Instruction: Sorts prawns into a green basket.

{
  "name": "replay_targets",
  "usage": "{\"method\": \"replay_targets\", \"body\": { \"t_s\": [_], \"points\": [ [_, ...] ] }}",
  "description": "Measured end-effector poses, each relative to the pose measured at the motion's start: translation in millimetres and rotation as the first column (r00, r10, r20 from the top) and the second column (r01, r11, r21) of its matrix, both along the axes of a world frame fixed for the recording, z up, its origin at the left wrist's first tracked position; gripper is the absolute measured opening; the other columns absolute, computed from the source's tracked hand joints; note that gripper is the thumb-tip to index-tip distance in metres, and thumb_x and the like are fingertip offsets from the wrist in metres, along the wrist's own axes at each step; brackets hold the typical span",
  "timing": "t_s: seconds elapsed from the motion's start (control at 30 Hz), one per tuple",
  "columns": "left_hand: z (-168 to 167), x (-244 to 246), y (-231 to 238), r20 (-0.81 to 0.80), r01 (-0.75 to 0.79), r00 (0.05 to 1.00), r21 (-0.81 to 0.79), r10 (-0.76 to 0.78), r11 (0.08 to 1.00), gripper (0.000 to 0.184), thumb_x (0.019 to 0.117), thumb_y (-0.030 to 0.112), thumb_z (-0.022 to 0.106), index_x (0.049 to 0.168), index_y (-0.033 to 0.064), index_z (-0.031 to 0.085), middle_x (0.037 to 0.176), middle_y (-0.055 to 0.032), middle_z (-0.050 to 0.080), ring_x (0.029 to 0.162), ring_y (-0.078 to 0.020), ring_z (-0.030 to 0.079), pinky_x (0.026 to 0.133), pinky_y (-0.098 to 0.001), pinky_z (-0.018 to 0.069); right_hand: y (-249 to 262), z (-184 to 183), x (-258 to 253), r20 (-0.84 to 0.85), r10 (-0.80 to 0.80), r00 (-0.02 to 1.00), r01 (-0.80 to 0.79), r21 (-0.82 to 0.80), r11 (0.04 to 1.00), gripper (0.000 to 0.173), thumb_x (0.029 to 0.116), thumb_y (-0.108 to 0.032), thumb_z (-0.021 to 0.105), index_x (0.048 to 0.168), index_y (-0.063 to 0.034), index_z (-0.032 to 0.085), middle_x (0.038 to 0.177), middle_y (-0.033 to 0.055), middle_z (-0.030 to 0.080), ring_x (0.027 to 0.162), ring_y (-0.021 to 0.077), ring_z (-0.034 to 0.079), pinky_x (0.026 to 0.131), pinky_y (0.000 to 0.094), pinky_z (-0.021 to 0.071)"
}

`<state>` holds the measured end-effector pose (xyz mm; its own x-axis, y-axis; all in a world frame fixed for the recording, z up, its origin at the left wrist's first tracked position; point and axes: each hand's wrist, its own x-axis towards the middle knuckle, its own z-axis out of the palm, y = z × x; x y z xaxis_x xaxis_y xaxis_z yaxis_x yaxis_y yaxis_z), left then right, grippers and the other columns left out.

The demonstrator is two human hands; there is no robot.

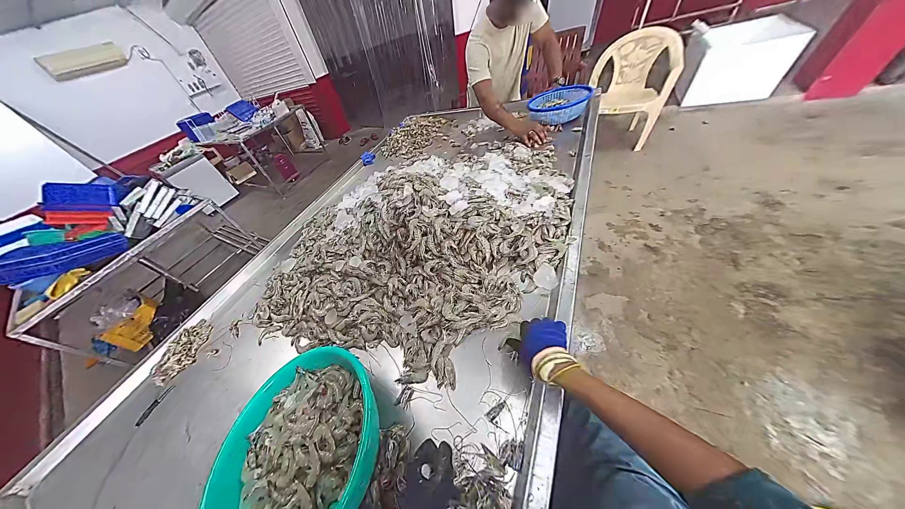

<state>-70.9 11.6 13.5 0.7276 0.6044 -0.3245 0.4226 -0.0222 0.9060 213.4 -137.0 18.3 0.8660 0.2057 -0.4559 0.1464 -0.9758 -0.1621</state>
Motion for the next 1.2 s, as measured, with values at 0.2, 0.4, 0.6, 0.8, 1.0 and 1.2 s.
{"method": "replay_targets", "body": {
  "t_s": [0.2,0.4,0.6,0.8,1.0,1.2],
  "points": [
    [-8,25,-22,-0.148,0.136,0.985,0.321,-0.092,0.937,0.034,0.1035,0.013,0.050,0.131,-0.0011,0.065,0.130,-0.0175,0.067,0.120,-0.0247,0.065,0.108,-0.0420,0.0487,45,-25,-113,-0.012,0.526,0.850,-0.515,0.183,0.837,0.026,0.0979,-0.002,0.059,0.122,0.0068,0.065,0.126,0.0298,0.063,0.126,0.0475,0.056,0.111,0.0596,0.0404],
    [13,34,-34,-0.257,0.232,0.952,0.251,-0.167,0.940,0.048,0.1005,-0.001,0.054,0.148,-0.0022,0.047,0.128,-0.0254,0.065,0.118,-0.0361,0.064,0.106,-0.0493,0.0483,43,11,-151,-0.045,0.703,0.710,-0.679,0.220,0.700,0.031,0.1022,0.004,0.049,0.130,0.0082,0.060,0.131,0.0285,0.061,0.125,0.0469,0.057,0.106,0.0572,0.0450],
    [23,42,-28,-0.413,0.364,0.868,0.158,-0.274,0.918,0.031,0.1050,0.009,0.051,0.133,0.0013,0.062,0.124,-0.0212,0.068,0.115,-0.0341,0.066,0.103,-0.0532,0.0497,38,17,-128,0.035,0.688,0.724,-0.688,0.108,0.718,0.020,0.0945,-0.003,0.061,0.113,0.0028,0.068,0.116,0.0259,0.067,0.114,0.0466,0.062,0.094,0.0624,0.0487],
    [12,27,-14,0.005,0.119,0.993,-0.074,-0.119,0.990,0.036,0.1019,0.006,0.054,0.133,-0.0102,0.053,0.111,-0.0208,0.064,0.091,-0.0183,0.065,0.084,-0.0367,0.0586,77,2,-41,0.092,0.448,0.889,-0.457,0.182,0.871,0.048,0.0978,-0.040,0.066,0.124,-0.0006,0.070,0.141,0.0308,0.056,0.137,0.0514,0.046,0.115,0.0721,0.0259],
    [-2,21,-14,0.061,-0.172,0.984,0.142,0.165,0.975,0.031,0.1059,0.014,0.049,0.127,-0.0043,0.063,0.107,-0.0185,0.066,0.065,-0.0171,0.059,0.061,-0.0369,0.0552,115,-28,-112,-0.005,0.427,0.904,-0.414,0.228,0.881,0.054,0.0935,-0.011,0.065,0.142,0.0101,0.051,0.150,0.0308,0.048,0.146,0.0494,0.036,0.123,0.0643,0.0191],
    [-2,6,-16,0.017,-0.115,0.993,0.177,0.113,0.977,0.039,0.0995,-0.004,0.049,0.138,-0.0023,0.056,0.117,-0.0170,0.071,0.100,-0.0248,0.072,0.085,-0.0425,0.0609,76,-23,-152,-0.078,0.617,0.783,-0.604,0.138,0.785,0.032,0.0968,-0.002,0.060,0.128,0.0063,0.061,0.133,0.0291,0.059,0.129,0.0483,0.054,0.108,0.0606,0.0429]
  ]
}}
